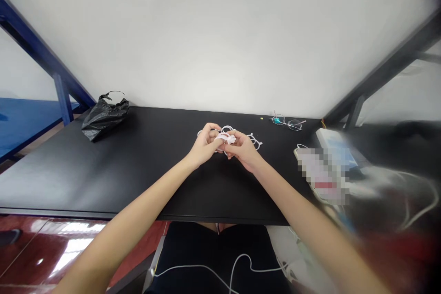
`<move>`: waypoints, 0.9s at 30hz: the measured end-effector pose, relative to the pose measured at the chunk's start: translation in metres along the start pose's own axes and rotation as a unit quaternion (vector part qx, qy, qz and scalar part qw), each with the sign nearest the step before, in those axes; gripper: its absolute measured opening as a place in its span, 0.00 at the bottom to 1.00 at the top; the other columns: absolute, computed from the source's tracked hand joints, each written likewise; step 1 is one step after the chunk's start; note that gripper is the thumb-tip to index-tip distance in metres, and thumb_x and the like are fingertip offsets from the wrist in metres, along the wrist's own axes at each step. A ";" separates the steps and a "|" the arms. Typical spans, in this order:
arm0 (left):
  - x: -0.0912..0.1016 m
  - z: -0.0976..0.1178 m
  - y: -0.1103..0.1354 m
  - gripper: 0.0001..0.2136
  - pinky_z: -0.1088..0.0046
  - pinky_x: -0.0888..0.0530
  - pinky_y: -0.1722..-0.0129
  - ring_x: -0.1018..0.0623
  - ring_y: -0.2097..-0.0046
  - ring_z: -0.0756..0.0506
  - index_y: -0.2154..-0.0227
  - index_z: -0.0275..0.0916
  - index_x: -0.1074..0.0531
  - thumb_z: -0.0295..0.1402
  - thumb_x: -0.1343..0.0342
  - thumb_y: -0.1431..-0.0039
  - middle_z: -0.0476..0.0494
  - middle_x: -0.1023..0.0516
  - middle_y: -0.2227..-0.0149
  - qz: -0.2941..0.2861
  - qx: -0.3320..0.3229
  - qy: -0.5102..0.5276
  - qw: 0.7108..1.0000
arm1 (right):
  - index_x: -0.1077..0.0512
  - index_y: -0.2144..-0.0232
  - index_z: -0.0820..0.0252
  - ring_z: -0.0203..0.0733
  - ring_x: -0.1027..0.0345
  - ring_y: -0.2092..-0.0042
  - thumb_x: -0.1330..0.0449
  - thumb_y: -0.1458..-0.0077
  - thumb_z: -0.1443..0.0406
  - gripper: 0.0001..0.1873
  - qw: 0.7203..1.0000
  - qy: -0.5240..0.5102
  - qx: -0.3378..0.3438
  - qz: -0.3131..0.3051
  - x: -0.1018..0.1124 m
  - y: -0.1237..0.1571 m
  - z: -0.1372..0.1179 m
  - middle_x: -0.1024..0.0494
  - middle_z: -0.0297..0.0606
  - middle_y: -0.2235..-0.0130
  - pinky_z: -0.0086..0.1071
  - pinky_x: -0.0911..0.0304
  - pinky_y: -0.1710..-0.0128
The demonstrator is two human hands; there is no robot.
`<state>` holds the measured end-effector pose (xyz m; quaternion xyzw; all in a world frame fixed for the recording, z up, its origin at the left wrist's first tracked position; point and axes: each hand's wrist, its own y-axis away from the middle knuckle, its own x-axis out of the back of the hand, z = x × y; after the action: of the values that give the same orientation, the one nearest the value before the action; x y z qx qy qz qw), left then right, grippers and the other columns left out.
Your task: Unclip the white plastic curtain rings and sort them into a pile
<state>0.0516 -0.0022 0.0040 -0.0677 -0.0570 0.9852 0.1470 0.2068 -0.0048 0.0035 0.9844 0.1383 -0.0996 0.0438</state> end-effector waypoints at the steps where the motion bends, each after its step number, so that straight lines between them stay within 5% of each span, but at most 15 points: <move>1: 0.002 -0.001 0.000 0.15 0.70 0.29 0.64 0.28 0.70 0.49 0.57 0.41 0.32 0.29 0.43 0.50 0.52 0.28 0.70 -0.001 -0.033 -0.059 0.998 | 0.30 0.66 0.58 0.30 0.35 0.78 0.28 0.67 0.67 0.22 1.000 0.024 0.016 0.004 0.000 0.000 0.002 0.26 0.26 0.75 0.26 0.35 0.79; 5: 0.010 -0.003 0.000 0.21 0.65 0.32 0.52 0.27 0.58 0.43 0.53 0.41 0.25 0.24 0.46 0.51 0.43 0.25 0.60 -0.011 -0.132 -0.235 0.963 | 0.31 0.66 0.58 0.33 0.32 0.75 0.29 0.66 0.67 0.21 0.994 0.079 0.069 0.012 -0.001 0.000 0.007 0.24 0.28 0.72 0.27 0.33 0.79; 9: 0.018 -0.004 -0.004 0.20 0.66 0.30 0.55 0.27 0.60 0.43 0.55 0.41 0.24 0.23 0.49 0.51 0.42 0.25 0.60 -0.024 -0.140 -0.271 0.952 | 0.32 0.60 0.56 0.34 0.31 0.73 0.27 0.65 0.66 0.27 0.995 0.062 0.075 0.007 -0.005 0.004 0.006 0.23 0.30 0.69 0.27 0.32 0.77; 12: 0.019 -0.004 -0.009 0.13 0.71 0.29 0.68 0.27 0.71 0.47 0.63 0.38 0.25 0.25 0.51 0.49 0.46 0.26 0.70 -0.064 -0.084 -0.214 0.971 | 0.33 0.59 0.54 0.34 0.29 0.72 0.25 0.67 0.67 0.32 0.999 -0.008 0.042 -0.003 -0.007 0.005 0.002 0.21 0.29 0.69 0.27 0.30 0.74; 16: 0.016 -0.003 -0.010 0.04 0.78 0.37 0.82 0.34 0.82 0.54 0.70 0.36 0.30 0.29 0.49 0.47 0.51 0.31 0.79 -0.126 0.027 -0.071 0.989 | 0.28 0.65 0.58 0.34 0.26 0.71 0.25 0.64 0.64 0.23 0.997 -0.052 -0.022 -0.049 -0.006 0.006 -0.004 0.21 0.31 0.71 0.25 0.31 0.74; 20: 0.013 -0.002 -0.006 0.05 0.81 0.39 0.84 0.33 0.81 0.55 0.71 0.37 0.33 0.30 0.42 0.51 0.53 0.32 0.80 -0.150 0.066 -0.013 0.986 | 0.23 0.63 0.59 0.39 0.23 0.68 0.26 0.61 0.61 0.21 0.992 -0.022 -0.036 -0.118 -0.007 0.010 -0.007 0.20 0.35 0.70 0.26 0.31 0.71; 27: 0.015 -0.008 -0.007 0.09 0.81 0.38 0.84 0.28 0.80 0.52 0.64 0.35 0.31 0.32 0.43 0.48 0.50 0.28 0.79 -0.186 0.076 -0.021 0.979 | 0.21 0.69 0.63 0.36 0.25 0.74 0.26 0.62 0.57 0.19 0.993 0.074 -0.004 -0.088 -0.012 0.014 -0.005 0.19 0.38 0.72 0.27 0.31 0.74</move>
<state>0.0407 0.0099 -0.0047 -0.0241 0.0032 0.9434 0.3309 0.1999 -0.0204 0.0114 0.9728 0.2281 -0.0290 0.0288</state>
